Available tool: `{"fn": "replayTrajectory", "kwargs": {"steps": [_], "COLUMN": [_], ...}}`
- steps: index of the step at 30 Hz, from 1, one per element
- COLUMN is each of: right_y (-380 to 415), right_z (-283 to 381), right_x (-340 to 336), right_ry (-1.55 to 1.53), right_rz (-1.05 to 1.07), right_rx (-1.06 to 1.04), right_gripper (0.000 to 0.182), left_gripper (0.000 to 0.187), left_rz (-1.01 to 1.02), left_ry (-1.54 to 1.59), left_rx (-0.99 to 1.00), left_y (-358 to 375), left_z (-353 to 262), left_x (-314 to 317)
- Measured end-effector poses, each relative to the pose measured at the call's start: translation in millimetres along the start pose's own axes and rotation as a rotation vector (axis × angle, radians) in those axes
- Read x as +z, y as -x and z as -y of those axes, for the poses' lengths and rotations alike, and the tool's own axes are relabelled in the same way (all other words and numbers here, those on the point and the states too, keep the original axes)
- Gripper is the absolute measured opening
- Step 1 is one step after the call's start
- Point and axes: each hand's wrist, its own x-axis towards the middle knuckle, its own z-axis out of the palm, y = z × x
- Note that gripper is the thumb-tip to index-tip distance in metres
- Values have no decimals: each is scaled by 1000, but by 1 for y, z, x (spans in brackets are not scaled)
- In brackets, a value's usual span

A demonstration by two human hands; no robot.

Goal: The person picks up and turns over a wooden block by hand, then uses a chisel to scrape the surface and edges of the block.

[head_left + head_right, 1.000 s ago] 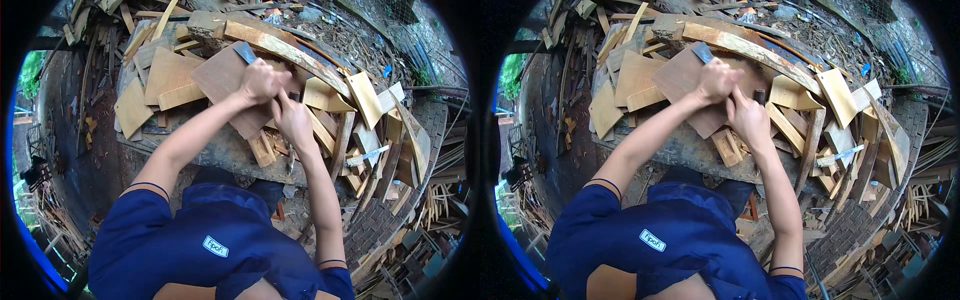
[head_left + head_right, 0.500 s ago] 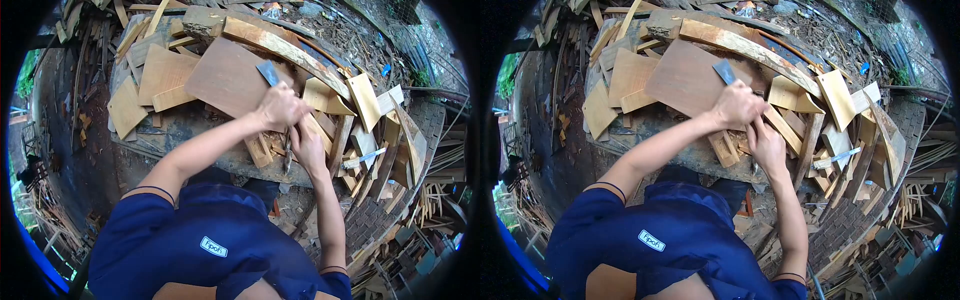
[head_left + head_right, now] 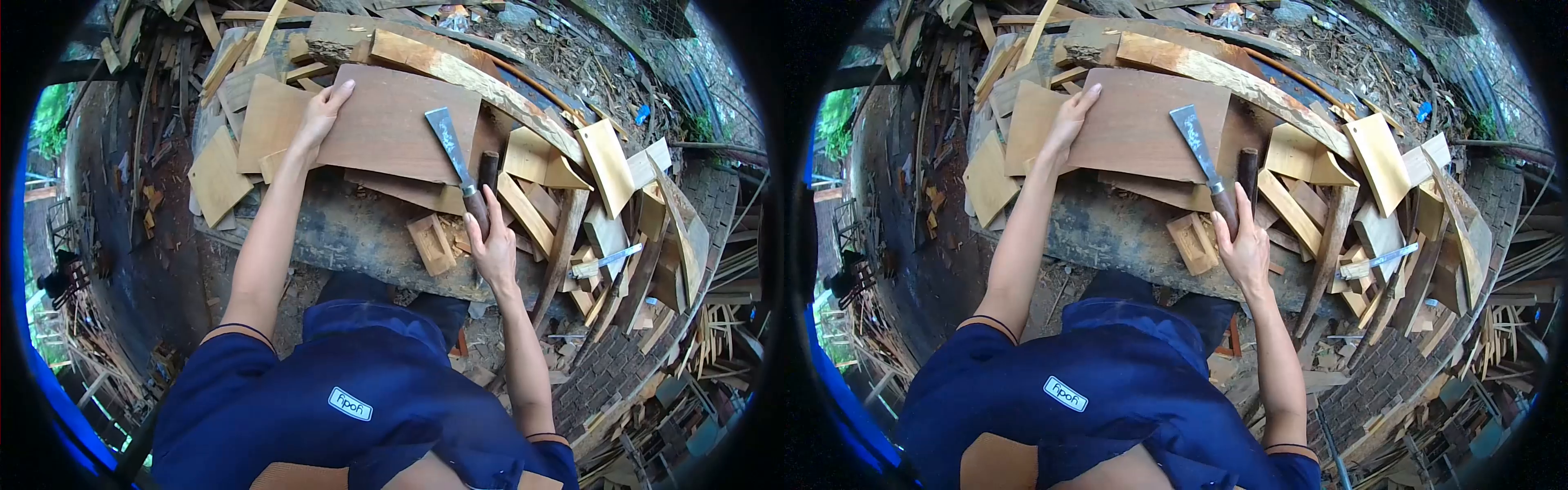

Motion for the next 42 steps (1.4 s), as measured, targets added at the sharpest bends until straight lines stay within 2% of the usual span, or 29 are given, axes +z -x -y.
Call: {"fn": "replayTrajectory", "kwargs": {"steps": [2,4,5,7,10,12,14,15,19,23,26,28,29,30,31,34,35,36,37,40,41,42], "right_y": [2,1,5,15,30,38,46,50,60,73,89,98,98,100,101,95,99,102,107,133,142,140], "right_z": [8,12,16,18,18,21,24,30,31,40,38,41,39,39,57,66,68,73,78,102,97,96], "right_x": [8,10,10,11,13,19,23,23,19,6,15,22,27,32,30,44,45,44,42,28,30,32], "right_ry": [-19,-20,-24,-19,-27,-50,-36,-51,-123,-104,-60,-1,60,118,150,253,260,245,235,193,228,230], "right_rz": [-11,-72,-101,-114,-98,-72,-113,-108,-191,-163,-200,-166,-163,-161,-82,-64,-57,-46,-36,47,48,47], "right_rx": [29,-40,-46,-31,20,53,11,25,38,125,28,40,-19,-73,14,-13,-11,-31,-48,33,9,11], "right_gripper": [57,55,53,52,51,50,49,48,46,47,48,51,52,54,56,38,38,30,25,21,22,22], "left_gripper": [68,69,65,56,54,61,60,59,60,60,62,57,52,39,32,19,22,24,31,43,50,50], "left_rz": [110,-32,-105,-208,-477,-421,-220,-194,-66,-45,63,-4,-88,-160,-64,254,310,365,503,802,660,657], "left_ry": [90,130,278,565,768,798,959,1016,1093,1089,1057,830,599,449,342,-59,-94,-127,-203,-454,-258,-245], "left_rx": [-170,-172,-128,-230,-358,-405,-559,-582,-555,-566,-517,-643,-539,-293,-14,842,1011,1183,1189,917,1084,1166], "left_y": [11,37,70,111,177,204,221,222,193,179,190,204,222,240,245,219,204,190,179,188,197,199], "left_z": [-4,22,4,36,28,52,14,1,-4,0,4,2,-3,-6,-13,-24,-34,-44,-47,-31,-20,-23], "left_x": [2,7,13,22,52,67,64,65,81,89,75,69,66,66,60,64,72,81,88,92,91,83]}}
